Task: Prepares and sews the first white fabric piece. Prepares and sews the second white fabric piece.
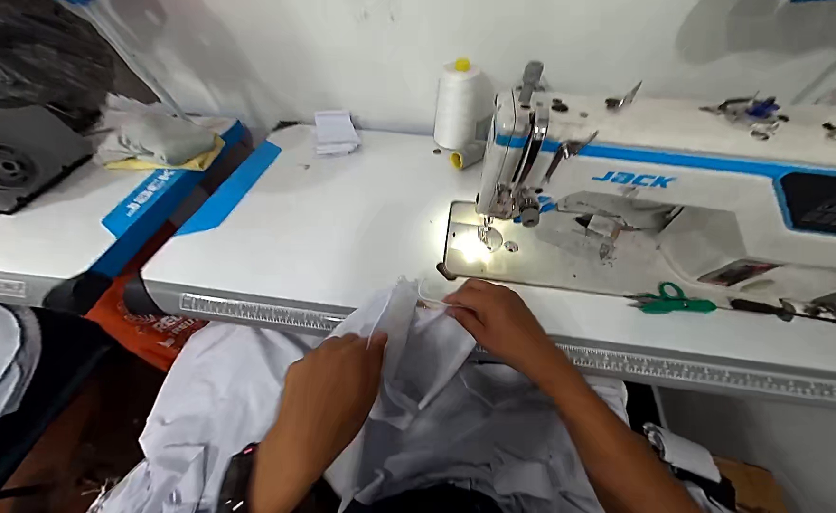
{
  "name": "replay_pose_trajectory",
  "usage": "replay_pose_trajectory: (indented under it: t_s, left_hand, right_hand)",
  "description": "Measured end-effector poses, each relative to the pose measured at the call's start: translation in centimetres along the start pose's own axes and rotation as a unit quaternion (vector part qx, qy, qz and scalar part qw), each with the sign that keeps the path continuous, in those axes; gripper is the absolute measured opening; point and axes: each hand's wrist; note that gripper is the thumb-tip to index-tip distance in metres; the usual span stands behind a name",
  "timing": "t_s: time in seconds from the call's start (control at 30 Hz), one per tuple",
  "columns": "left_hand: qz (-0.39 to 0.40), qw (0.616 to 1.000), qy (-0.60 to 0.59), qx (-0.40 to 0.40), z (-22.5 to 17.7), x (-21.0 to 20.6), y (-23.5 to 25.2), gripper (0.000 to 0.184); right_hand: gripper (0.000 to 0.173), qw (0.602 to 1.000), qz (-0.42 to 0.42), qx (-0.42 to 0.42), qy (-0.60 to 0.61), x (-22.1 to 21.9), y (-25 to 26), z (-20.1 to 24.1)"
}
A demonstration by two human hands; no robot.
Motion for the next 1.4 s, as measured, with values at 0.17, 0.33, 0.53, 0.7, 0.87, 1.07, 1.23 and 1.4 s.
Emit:
replay_pose_trajectory:
  t_s: [0.17,0.33,0.53,0.7,0.87,1.07,1.23,1.4]
  left_hand:
    - [0.272,0.876,-0.394,-0.065,2.9,0.2,-4.5,0.052]
    - [0.346,0.725,-0.584,0.117,2.5,-8.4,-3.7,0.054]
    - [0.363,0.691,-0.622,0.060,0.4,-8.8,-1.9,0.055]
    - [0.523,0.729,-0.403,-0.181,-0.5,-7.3,-3.4,0.044]
    - [0.361,0.863,-0.197,-0.293,2.1,-7.0,-1.5,0.024]
    - [0.244,0.862,-0.163,-0.413,0.1,-12.3,2.8,0.042]
    - [0.264,0.809,-0.215,-0.480,0.6,-14.0,4.0,0.012]
    - [0.242,0.798,-0.343,-0.432,1.3,-13.8,2.4,0.016]
  right_hand:
    - [0.011,0.983,0.071,-0.045,0.162,0.7,-10.2,0.6]
    - [0.015,0.976,0.061,-0.082,0.194,-5.6,-16.9,-2.4]
    - [0.010,0.998,0.008,0.004,-0.056,-8.3,-17.7,-2.6]
    - [0.016,0.994,-0.082,-0.038,-0.056,-10.5,-18.2,-0.7]
    - [0.020,0.988,-0.108,-0.107,-0.040,-12.8,-19.1,-0.6]
    - [0.018,0.984,-0.081,-0.161,-0.004,-12.3,-17.8,-1.3]
    - [0.010,0.984,-0.073,-0.159,-0.027,-12.3,-18.0,-1.3]
    - [0.011,0.976,-0.176,-0.065,-0.112,-12.3,-18.6,0.0]
Point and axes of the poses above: each hand's wrist, its own y-axis towards the middle knuckle, its own x-axis out of the back of the hand, z = x × y
